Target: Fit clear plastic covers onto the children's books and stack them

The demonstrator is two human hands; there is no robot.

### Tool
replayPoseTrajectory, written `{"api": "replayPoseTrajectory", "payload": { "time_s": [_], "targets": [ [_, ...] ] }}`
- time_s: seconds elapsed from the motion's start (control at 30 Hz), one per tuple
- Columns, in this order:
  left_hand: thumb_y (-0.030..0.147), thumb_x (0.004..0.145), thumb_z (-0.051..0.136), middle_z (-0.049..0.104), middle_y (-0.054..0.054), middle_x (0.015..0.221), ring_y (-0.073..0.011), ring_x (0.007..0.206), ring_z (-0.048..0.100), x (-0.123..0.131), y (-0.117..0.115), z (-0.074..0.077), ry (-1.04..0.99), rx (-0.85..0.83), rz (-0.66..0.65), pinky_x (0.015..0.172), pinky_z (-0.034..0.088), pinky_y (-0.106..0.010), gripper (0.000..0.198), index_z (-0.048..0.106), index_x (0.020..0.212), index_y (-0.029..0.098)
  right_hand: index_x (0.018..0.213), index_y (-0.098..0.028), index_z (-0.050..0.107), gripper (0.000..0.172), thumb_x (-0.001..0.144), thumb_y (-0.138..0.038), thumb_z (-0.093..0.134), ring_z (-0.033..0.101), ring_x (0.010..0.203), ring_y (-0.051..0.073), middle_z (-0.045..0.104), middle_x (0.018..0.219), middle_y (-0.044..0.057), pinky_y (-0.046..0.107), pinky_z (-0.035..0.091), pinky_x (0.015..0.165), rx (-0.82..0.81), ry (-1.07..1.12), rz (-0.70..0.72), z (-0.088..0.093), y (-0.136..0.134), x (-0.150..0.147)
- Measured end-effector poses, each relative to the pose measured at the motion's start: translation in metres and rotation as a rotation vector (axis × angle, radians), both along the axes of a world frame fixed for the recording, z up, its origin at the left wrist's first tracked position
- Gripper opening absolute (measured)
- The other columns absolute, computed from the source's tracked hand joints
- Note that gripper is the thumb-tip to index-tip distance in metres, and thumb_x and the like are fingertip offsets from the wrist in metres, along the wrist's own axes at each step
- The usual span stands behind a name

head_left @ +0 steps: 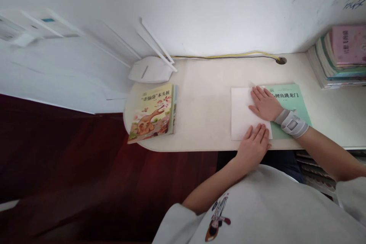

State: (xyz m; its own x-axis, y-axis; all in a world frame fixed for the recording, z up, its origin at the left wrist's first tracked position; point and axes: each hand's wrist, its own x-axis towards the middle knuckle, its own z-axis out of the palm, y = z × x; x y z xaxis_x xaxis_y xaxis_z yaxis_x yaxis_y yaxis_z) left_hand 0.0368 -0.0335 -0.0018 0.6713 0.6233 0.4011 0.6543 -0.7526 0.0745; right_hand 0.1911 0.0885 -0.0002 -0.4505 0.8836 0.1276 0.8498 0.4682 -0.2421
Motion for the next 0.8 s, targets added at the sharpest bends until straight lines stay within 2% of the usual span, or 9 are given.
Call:
{"api": "replayPoseTrajectory", "payload": {
  "time_s": [0.07, 0.17, 0.2, 0.27, 0.33, 0.4, 0.57, 0.67, 0.8],
  "targets": [
    [0.036, 0.094, 0.038, 0.057, -0.015, 0.130, -0.0241, 0.124, 0.049, -0.021, 0.011, 0.011, -0.058, 0.005, 0.077, 0.104, 0.038, -0.042, 0.041, 0.053, 0.123, 0.012, 0.139, -0.004, 0.036, 0.068, 0.090, -0.050, 0.030, 0.023, 0.139, 0.031, 0.034, 0.147, 0.019, 0.052, 0.017, 0.113, 0.002, 0.037, -0.022, 0.000, 0.000, 0.000],
    [0.045, 0.090, 0.043, 0.055, -0.023, 0.127, -0.0317, 0.118, 0.052, -0.062, 0.034, 0.028, -0.124, -0.019, 0.493, 0.095, 0.042, -0.047, 0.052, 0.050, 0.125, 0.008, 0.137, -0.007, 0.041, 0.069, 0.090, -0.056, 0.027, 0.028, 0.137, 0.029, 0.038, 0.145, 0.019, 0.049, 0.025, 0.112, 0.032, 0.198, -0.090, 0.000, 0.003, 0.004],
    [0.047, 0.088, 0.045, 0.058, -0.024, 0.122, -0.0338, 0.113, 0.055, -0.076, 0.042, 0.032, -0.115, -0.096, 0.638, 0.091, 0.044, -0.048, 0.053, 0.052, 0.122, 0.007, 0.136, -0.009, 0.042, 0.069, 0.090, -0.057, 0.026, 0.030, 0.136, 0.028, 0.039, 0.144, 0.018, 0.048, 0.028, 0.111, 0.047, 0.268, -0.114, 0.000, 0.005, 0.006],
    [0.045, 0.086, 0.047, 0.066, -0.018, 0.103, -0.0301, 0.097, 0.062, -0.096, 0.054, 0.039, -0.091, -0.372, 0.725, 0.084, 0.047, -0.045, 0.041, 0.061, 0.105, 0.011, 0.133, -0.010, 0.045, 0.069, 0.089, -0.060, 0.025, 0.037, 0.132, 0.027, 0.044, 0.140, 0.018, 0.046, 0.033, 0.108, 0.073, 0.388, -0.151, 0.002, 0.010, 0.012],
    [0.041, 0.085, 0.048, 0.069, -0.011, 0.090, -0.0240, 0.087, 0.064, -0.107, 0.062, 0.043, -0.175, -0.637, 0.663, 0.082, 0.048, -0.040, 0.029, 0.062, 0.086, 0.016, 0.130, -0.011, 0.048, 0.069, 0.089, -0.061, 0.025, 0.043, 0.128, 0.027, 0.049, 0.134, 0.019, 0.047, 0.035, 0.107, 0.085, 0.456, -0.176, 0.004, 0.015, 0.019],
    [0.040, 0.085, 0.047, 0.069, -0.009, 0.097, -0.0213, 0.091, 0.063, -0.107, 0.065, 0.049, -0.428, -0.809, 0.532, 0.083, 0.049, -0.037, 0.026, 0.060, 0.080, 0.018, 0.126, -0.009, 0.051, 0.067, 0.089, -0.059, 0.026, 0.047, 0.124, 0.027, 0.053, 0.128, 0.020, 0.046, 0.036, 0.106, 0.068, 0.463, -0.194, 0.009, 0.015, 0.028],
    [0.044, 0.095, 0.017, 0.053, -0.008, 0.135, -0.0236, 0.112, 0.059, -0.069, 0.072, 0.077, -0.969, -1.071, 0.164, 0.088, 0.050, -0.045, 0.047, 0.056, 0.110, 0.023, 0.128, -0.009, 0.051, 0.060, 0.091, -0.051, 0.030, 0.048, 0.123, 0.031, 0.055, 0.129, 0.019, 0.048, 0.037, 0.105, -0.113, 0.276, -0.066, 0.017, -0.013, 0.048],
    [0.048, 0.092, -0.011, 0.042, -0.007, 0.144, -0.0204, 0.122, 0.052, -0.026, 0.081, 0.082, -0.992, -0.966, 0.100, 0.095, 0.047, -0.042, 0.069, 0.040, 0.133, 0.025, 0.136, -0.015, 0.044, 0.058, 0.091, -0.049, 0.033, 0.038, 0.132, 0.030, 0.048, 0.139, 0.014, 0.051, 0.032, 0.108, -0.160, 0.248, 0.090, 0.016, -0.039, 0.056],
    [0.060, 0.090, 0.004, 0.021, -0.011, 0.154, -0.0209, 0.138, 0.027, 0.031, 0.091, 0.066, -0.715, -0.587, -0.126, 0.107, 0.035, -0.038, 0.070, 0.012, 0.147, 0.021, 0.139, -0.023, 0.040, 0.056, 0.090, -0.050, 0.037, 0.035, 0.134, 0.025, 0.041, 0.145, 0.008, 0.047, 0.031, 0.111, -0.145, 0.408, 0.068, 0.016, -0.059, 0.081]
  ]
}}
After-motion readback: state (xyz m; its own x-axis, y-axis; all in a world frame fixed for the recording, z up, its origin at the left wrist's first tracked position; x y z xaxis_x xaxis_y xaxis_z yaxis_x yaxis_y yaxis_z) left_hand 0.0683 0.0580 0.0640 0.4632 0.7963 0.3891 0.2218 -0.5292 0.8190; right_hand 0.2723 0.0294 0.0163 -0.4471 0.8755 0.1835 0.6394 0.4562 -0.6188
